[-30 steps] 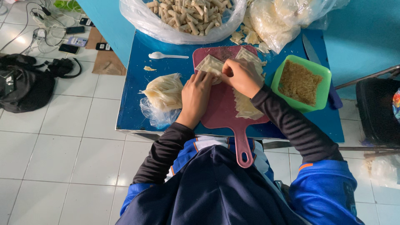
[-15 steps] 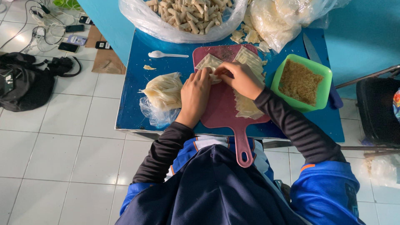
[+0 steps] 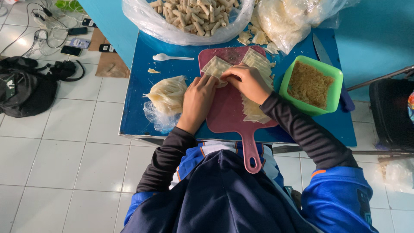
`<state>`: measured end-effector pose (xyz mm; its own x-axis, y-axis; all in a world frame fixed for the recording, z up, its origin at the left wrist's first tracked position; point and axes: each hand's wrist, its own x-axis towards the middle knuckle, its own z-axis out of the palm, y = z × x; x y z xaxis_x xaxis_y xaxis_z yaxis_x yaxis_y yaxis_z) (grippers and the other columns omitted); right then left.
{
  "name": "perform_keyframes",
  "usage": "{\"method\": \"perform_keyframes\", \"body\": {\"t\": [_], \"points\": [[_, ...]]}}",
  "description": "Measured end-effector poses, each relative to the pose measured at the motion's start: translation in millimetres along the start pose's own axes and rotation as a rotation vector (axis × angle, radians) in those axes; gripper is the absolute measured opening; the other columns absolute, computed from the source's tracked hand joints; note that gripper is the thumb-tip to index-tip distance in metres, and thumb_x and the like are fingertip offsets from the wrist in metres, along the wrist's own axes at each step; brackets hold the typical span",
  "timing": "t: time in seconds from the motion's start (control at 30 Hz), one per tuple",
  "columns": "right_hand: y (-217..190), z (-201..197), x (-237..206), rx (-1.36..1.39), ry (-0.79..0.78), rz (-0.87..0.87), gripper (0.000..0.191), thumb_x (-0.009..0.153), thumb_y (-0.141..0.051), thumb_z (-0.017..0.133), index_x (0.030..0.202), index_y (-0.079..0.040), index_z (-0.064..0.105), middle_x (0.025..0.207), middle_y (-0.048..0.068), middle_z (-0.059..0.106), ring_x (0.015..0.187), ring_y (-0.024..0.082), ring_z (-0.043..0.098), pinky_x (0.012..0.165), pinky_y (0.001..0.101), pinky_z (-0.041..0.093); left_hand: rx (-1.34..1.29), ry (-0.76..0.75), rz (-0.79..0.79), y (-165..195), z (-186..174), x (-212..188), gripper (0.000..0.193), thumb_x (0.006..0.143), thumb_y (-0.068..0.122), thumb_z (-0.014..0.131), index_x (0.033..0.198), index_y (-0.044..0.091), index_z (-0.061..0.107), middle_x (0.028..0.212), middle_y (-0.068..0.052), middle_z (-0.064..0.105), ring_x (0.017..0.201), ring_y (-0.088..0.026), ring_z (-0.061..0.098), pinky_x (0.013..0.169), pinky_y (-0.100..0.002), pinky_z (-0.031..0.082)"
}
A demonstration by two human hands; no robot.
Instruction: The person sits at a blue table and folds thin pastry sheets into triangular pieces on a pink cutting board, occasionally reaching into a green container of brown filling and taking new sheets from a plastic bag, building a stack of folded pieces.
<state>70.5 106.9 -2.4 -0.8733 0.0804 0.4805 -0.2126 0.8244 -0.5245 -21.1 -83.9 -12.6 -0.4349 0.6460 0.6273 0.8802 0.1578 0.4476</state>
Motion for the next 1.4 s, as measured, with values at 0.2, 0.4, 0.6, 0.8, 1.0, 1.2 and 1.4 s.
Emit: {"method": "perform_keyframes", "body": {"t": [0.2,0.4,0.6,0.8,1.0,1.2,1.4], "points": [[-0.7,3.7,-1.9,-0.080,0.012,-0.073,0.022,0.084,0.005,0.071,0.104,-0.005,0.075,0.100,0.009,0.073,0.094,0.029,0.065,0.085,0.0367,0.052,-0.057,0.006,0.054,-5.0,-4.9,-1.4,0.006,0.097,0.013,0.066,0.102,0.011,0.065,0.099,-0.004,0.066,0.093,-0.029,0.064,0.080,-0.040,0.053],[-5.7,-2.4,0.3,-0.126,-0.028,-0.148,0.021,0.084,0.006,0.072,0.102,-0.004,0.074,0.103,0.008,0.069,0.100,0.030,0.059,0.089,0.0380,0.050,0.087,-0.044,0.129,-14.5,1.3,-0.1,0.010,0.093,0.010,0.065,0.103,0.009,0.063,0.097,-0.006,0.066,0.094,-0.026,0.065,0.080,-0.038,0.054],[-11.4,-8.1,4.5,-0.106,-0.094,-0.171,0.023,0.080,-0.007,0.081,0.100,-0.002,0.071,0.101,0.009,0.065,0.099,0.032,0.055,0.089,0.0423,0.047,0.070,0.034,0.019,-17.3,13.4,5.2,0.008,0.097,0.014,0.066,0.098,0.010,0.060,0.089,-0.006,0.068,0.086,-0.026,0.067,0.075,-0.040,0.054],[-1.7,2.5,10.5,-0.095,-0.055,-0.165,0.013,0.088,-0.003,0.076,0.099,-0.003,0.071,0.100,0.009,0.067,0.100,0.031,0.058,0.089,0.0400,0.049,-0.013,0.032,-0.088,-13.7,12.2,9.9,0.009,0.100,0.014,0.066,0.099,0.008,0.060,0.090,-0.007,0.068,0.086,-0.028,0.067,0.073,-0.041,0.054],[7.3,5.3,11.2,-0.068,-0.051,-0.099,0.011,0.088,-0.002,0.075,0.099,-0.003,0.072,0.098,0.010,0.069,0.097,0.031,0.061,0.085,0.0391,0.051,0.038,0.042,0.010,-10.1,6.8,10.1,0.021,0.087,0.020,0.072,0.097,0.007,0.060,0.088,-0.010,0.066,0.084,-0.031,0.066,0.071,-0.042,0.054],[7.5,4.2,10.9,-0.002,-0.113,-0.007,0.013,0.087,-0.007,0.078,0.097,-0.004,0.071,0.093,0.011,0.071,0.089,0.029,0.066,0.082,0.0385,0.051,-0.051,0.014,-0.011,-14.0,4.7,7.3,0.008,0.096,0.016,0.069,0.101,0.011,0.066,0.093,-0.005,0.067,0.090,-0.028,0.066,0.075,-0.040,0.055],[2.8,6.5,10.1,-0.142,-0.055,-0.042,0.014,0.083,-0.006,0.079,0.092,-0.005,0.069,0.090,0.009,0.069,0.089,0.028,0.062,0.082,0.0390,0.049,0.012,0.063,-0.034,-13.3,9.3,7.9,0.005,0.092,0.018,0.070,0.094,0.014,0.068,0.091,-0.006,0.066,0.086,-0.027,0.066,0.070,-0.039,0.054]]}}
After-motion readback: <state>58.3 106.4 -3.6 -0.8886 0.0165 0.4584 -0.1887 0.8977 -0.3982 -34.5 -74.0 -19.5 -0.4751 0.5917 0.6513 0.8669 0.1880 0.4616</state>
